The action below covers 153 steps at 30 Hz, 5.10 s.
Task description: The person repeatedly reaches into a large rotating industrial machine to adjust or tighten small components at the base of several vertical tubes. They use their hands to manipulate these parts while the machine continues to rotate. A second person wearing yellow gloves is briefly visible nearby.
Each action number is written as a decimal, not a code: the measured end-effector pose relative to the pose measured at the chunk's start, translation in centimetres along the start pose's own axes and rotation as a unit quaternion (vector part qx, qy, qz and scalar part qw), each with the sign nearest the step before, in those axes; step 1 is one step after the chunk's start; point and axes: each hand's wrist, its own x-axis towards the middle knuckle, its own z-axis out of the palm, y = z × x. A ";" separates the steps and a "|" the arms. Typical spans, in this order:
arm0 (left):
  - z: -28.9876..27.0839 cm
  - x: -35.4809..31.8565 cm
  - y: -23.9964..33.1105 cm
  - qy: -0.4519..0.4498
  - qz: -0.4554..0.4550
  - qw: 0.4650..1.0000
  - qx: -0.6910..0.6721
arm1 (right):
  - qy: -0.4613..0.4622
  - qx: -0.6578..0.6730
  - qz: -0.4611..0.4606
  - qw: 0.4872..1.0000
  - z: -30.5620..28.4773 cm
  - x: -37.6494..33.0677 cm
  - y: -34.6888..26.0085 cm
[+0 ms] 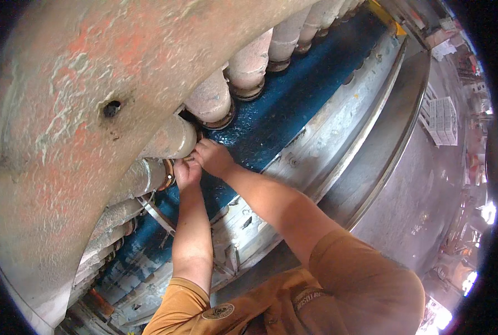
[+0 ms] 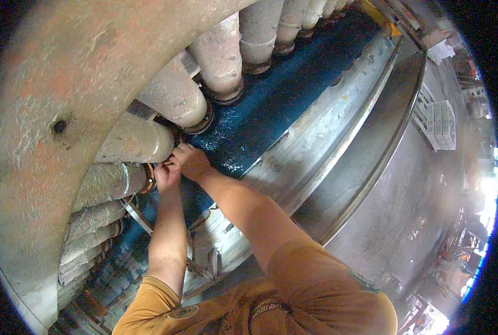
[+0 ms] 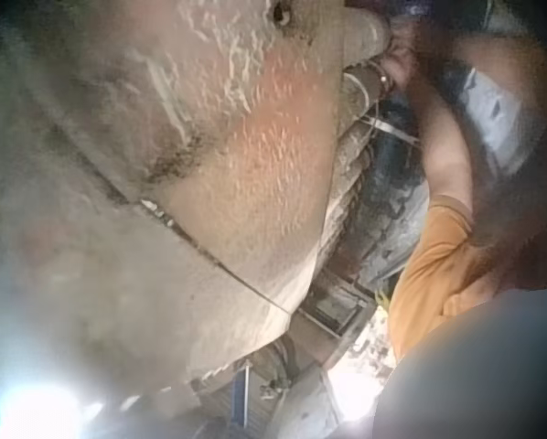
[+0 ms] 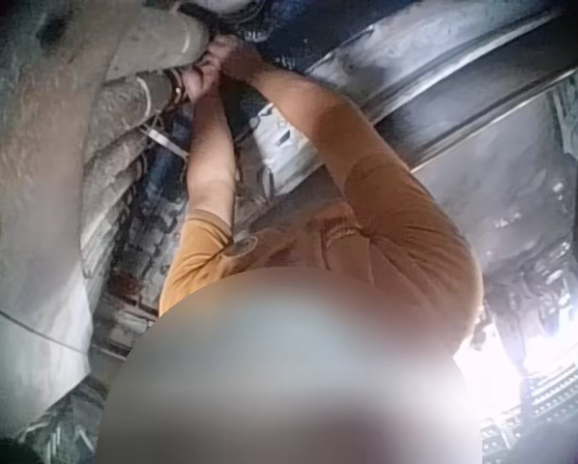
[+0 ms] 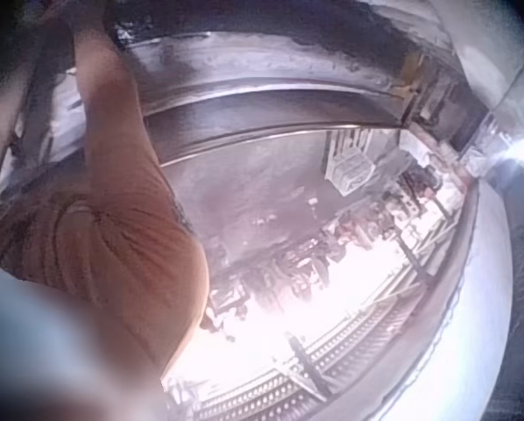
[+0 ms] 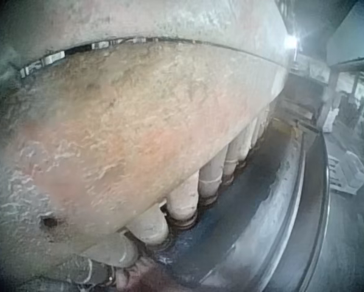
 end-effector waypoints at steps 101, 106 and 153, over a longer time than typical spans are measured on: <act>2.6 -0.5 -0.6 0.094 0.007 0.991 -0.090 | 0.103 0.030 -0.032 0.994 0.3 0.4 -0.8; 3.8 -0.6 -1.3 0.108 0.054 0.992 -0.029 | 0.115 0.049 0.008 0.992 0.1 0.2 -1.2; 4.1 -0.6 -1.8 -0.055 0.011 0.996 0.067 | 0.032 0.488 0.187 0.852 6.4 -0.6 4.5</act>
